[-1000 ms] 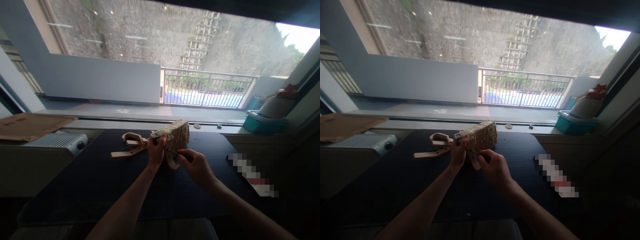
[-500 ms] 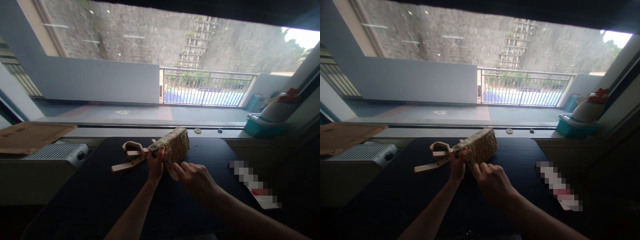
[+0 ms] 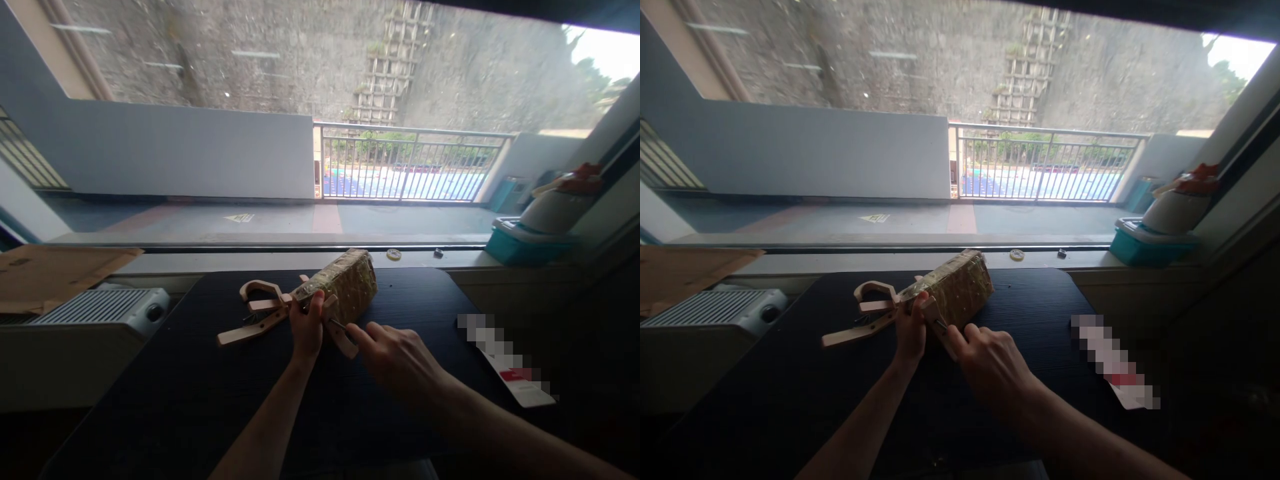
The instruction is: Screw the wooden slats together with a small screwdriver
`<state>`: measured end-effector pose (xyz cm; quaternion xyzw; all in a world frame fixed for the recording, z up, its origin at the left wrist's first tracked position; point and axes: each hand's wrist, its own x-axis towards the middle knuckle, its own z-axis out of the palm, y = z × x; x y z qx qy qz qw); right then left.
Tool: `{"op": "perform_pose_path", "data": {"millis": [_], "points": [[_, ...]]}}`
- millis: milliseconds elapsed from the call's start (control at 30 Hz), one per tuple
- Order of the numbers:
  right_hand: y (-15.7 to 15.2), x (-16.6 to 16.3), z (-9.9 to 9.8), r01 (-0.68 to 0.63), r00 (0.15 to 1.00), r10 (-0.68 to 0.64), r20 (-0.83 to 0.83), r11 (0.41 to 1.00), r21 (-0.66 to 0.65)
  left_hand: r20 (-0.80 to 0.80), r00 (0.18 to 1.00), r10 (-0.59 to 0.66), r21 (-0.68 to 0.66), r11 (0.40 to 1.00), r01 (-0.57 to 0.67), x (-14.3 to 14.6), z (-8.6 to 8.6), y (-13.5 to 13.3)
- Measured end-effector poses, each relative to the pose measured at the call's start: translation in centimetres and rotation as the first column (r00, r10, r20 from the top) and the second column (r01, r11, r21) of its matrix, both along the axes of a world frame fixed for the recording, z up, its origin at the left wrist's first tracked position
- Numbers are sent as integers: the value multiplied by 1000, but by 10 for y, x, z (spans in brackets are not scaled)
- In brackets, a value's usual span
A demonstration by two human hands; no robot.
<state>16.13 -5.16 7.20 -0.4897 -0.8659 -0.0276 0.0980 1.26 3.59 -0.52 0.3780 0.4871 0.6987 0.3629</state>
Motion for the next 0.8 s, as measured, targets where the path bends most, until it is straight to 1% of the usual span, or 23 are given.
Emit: {"op": "perform_pose_path", "data": {"millis": [33, 67, 100, 133, 167, 200, 233, 267, 300, 333, 367, 400, 433, 500, 567, 600, 633, 700, 733, 767, 800], "points": [[0, -1, 0, -39, 997, 37, 61, 999, 35, -2, 1000, -2, 1, 1000, 2, 1, 0, -1], [0, -2, -2, -65, 994, 60, 86, 996, 54, -6, 1000, -5, 1, 1000, 5, 1, 0, -1], [0, -3, -5, -66, 995, 62, 72, 996, 56, -10, 1000, -7, 1, 1000, 7, 2, 1, -2], [1, -4, -9, -43, 999, 43, 13, 998, 39, -14, 1000, -8, 1, 1000, 8, 2, 1, -3], [2, -4, -14, 0, 996, -1, -90, 1000, -6, -19, 1000, -5, 2, 1000, 6, 3, 2, -4], [3, -5, -19, 48, 972, -65, -228, 996, -80, -22, 1000, -1, 3, 1000, 1, 4, 3, -4], [3, -6, -24, 82, 914, -145, -378, 981, -179, -26, 1000, 2, 4, 1000, -2, 4, 3, -5], [4, -6, -28, 92, 828, -231, -511, 955, -283, -29, 1000, 5, 7, 1000, -5, 5, 4, -5], [4, -6, -32, 77, 733, -307, -607, 924, -374, -32, 999, 5, 10, 1000, -5, 5, 4, -5], [5, -6, -34, 51, 655, -362, -663, 897, -440, -35, 999, 3, 13, 1000, -2, 5, 5, -5], [5, -5, -35, 34, 609, -397, -686, 878, -478, -39, 999, -1, 17, 1000, 2, 6, 5, -5], [4, -4, -34, 29, 601, -408, -687, 871, -491, -43, 999, -5, 20, 1000, 6, 6, 5, -5], [4, -2, -32, 41, 627, -401, -667, 873, -487, -48, 999, -6, 24, 1000, 7, 6, 5, -5], [2, 1, -24, 81, 744, -340, -576, 901, -427, -55, 998, -3, 29, 1000, 5, 6, 5, -6], [0, 3, -15, 101, 886, -219, -409, 951, -291, -61, 998, 0, 34, 999, 2, 6, 5, -6], [0, 3, -11, 90, 941, -151, -302, 974, -207, -63, 998, 1, 37, 999, 1, 6, 5, -6], [-1, 3, -8, 69, 976, -93, -198, 990, -126, -64, 998, 0, 39, 999, 3, 6, 4, -6], [-1, 1, -6, 19, 999, -20, -40, 1000, -12, -60, 998, -2, 42, 999, 5, 6, 3, -5], [-1, -1, -8, 6, 1000, -6, -9, 1000, 14, -55, 998, -3, 42, 999, 6, 6, 2, -5], [0, -3, -10, 3, 1000, -3, -18, 1000, 23, -49, 999, -2, 44, 999, 4, 5, 0, -4], [1, -5, -14, 13, 997, -11, -73, 1000, 18, -42, 999, 0, 46, 999, 2, 5, -1, -3]]}}
